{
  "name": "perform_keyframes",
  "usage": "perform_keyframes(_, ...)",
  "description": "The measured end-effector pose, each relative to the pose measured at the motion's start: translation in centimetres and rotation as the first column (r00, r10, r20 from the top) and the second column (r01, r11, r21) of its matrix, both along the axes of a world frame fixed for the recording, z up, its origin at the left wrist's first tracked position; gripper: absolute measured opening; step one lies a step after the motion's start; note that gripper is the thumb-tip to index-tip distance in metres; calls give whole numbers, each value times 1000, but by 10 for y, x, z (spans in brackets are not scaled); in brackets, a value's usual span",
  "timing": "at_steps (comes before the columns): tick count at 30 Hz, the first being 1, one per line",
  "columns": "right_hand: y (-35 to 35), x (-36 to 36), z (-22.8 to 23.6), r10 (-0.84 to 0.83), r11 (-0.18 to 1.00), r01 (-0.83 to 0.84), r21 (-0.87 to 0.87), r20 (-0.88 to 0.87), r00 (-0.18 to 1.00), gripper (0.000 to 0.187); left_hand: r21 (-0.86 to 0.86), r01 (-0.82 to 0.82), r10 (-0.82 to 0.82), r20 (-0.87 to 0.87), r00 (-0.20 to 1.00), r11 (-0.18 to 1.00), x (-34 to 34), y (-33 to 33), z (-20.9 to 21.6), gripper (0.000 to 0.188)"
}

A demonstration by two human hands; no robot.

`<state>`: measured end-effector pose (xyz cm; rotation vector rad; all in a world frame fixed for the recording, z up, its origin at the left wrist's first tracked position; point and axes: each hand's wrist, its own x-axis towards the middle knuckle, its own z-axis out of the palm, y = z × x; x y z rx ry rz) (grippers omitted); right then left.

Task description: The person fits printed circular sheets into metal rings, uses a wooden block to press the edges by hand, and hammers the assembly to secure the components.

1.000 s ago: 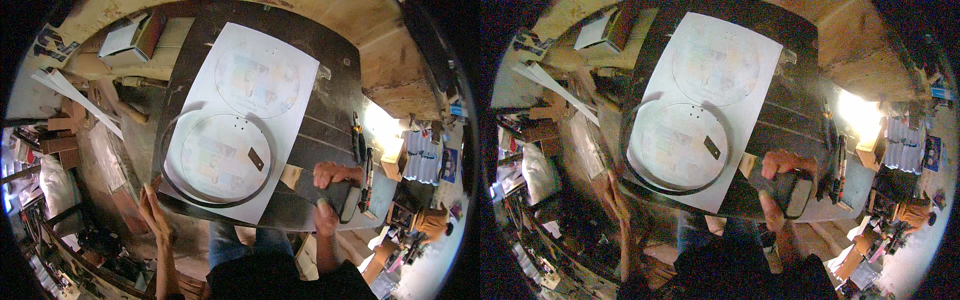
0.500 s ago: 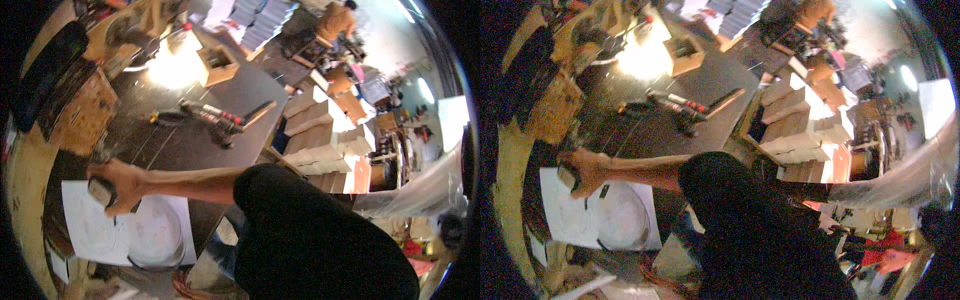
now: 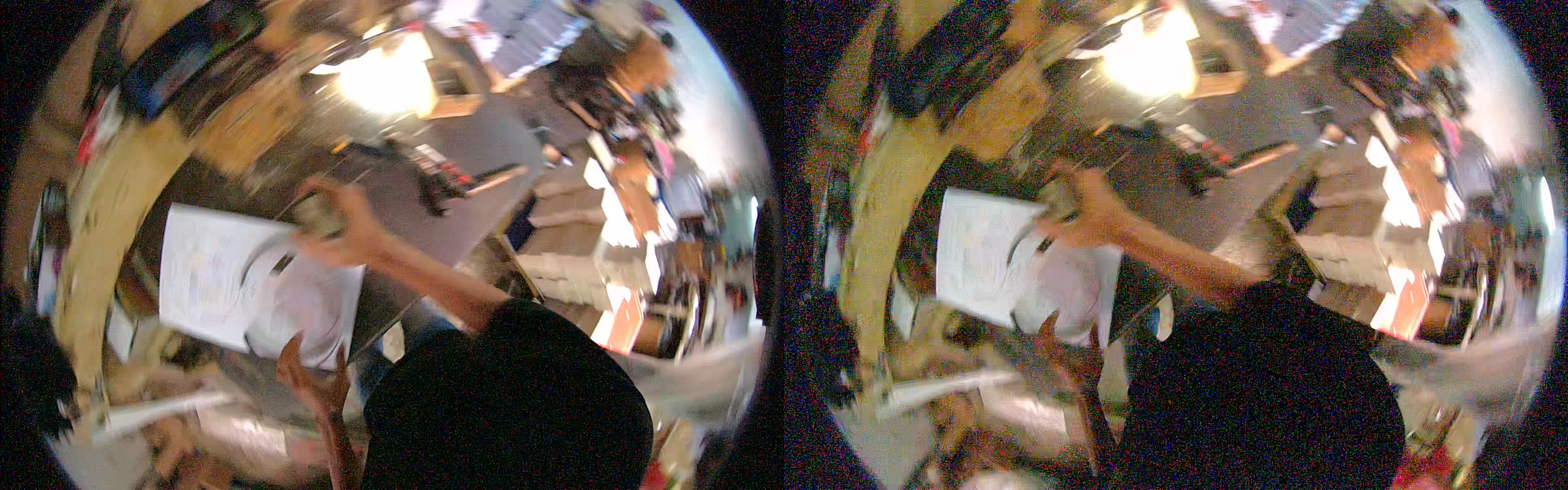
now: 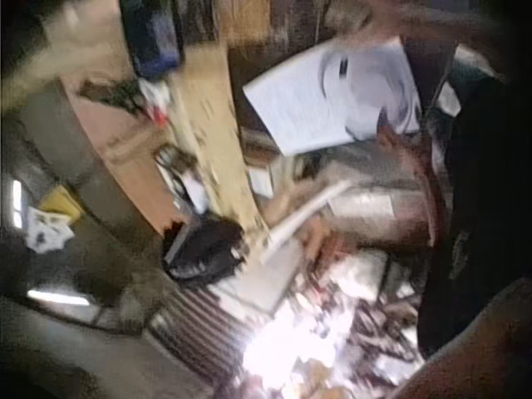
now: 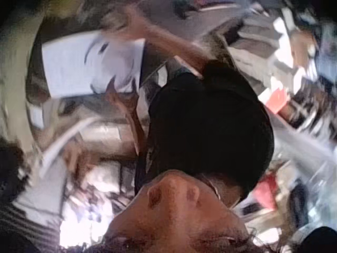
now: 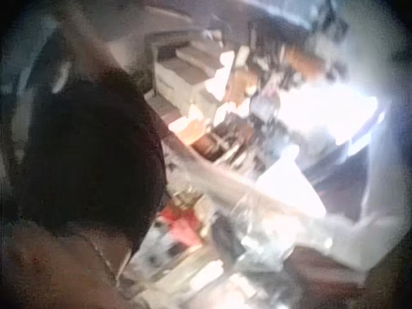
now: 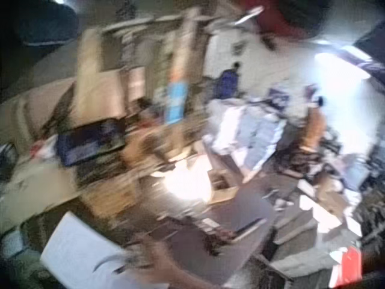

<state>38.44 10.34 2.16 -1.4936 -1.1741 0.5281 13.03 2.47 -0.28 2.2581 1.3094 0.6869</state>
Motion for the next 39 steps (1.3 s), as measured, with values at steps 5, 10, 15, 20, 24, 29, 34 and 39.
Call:
perform_keyframes(5,32,35,5,231,791,20,-612,328,916,71,176,-136,147,-52,988,975,-2,-5,14,60)
perform_keyframes(10,29,49,-5,78,897,144,-418,472,878,69,94,-584,531,320,785,806,-60,10,-40,58)
perform_keyframes(15,37,29,67,17,939,-232,254,640,768,20,-330,-881,832,-333,444,338,-133,21,-122,74)
perform_keyframes(20,70,41,150,-212,812,-241,532,653,727,23,-118,-943,830,-450,330,311,-101,21,-95,78)
perform_keyframes(24,101,67,164,-78,870,-343,353,787,612,31,-90,-957,848,-445,287,277,-100,17,-102,77)
perform_keyframes(29,111,75,162,-21,904,-341,260,820,571,29,-47,-955,855,-436,283,292,-94,22,-105,73)
perform_keyframes(34,113,76,145,-203,852,-297,430,796,571,29,72,-935,859,-425,286,347,-107,23,-125,70)
perform_keyframes(39,69,89,64,35,791,-463,400,726,687,32,130,-932,894,-353,275,339,-104,22,-136,68)
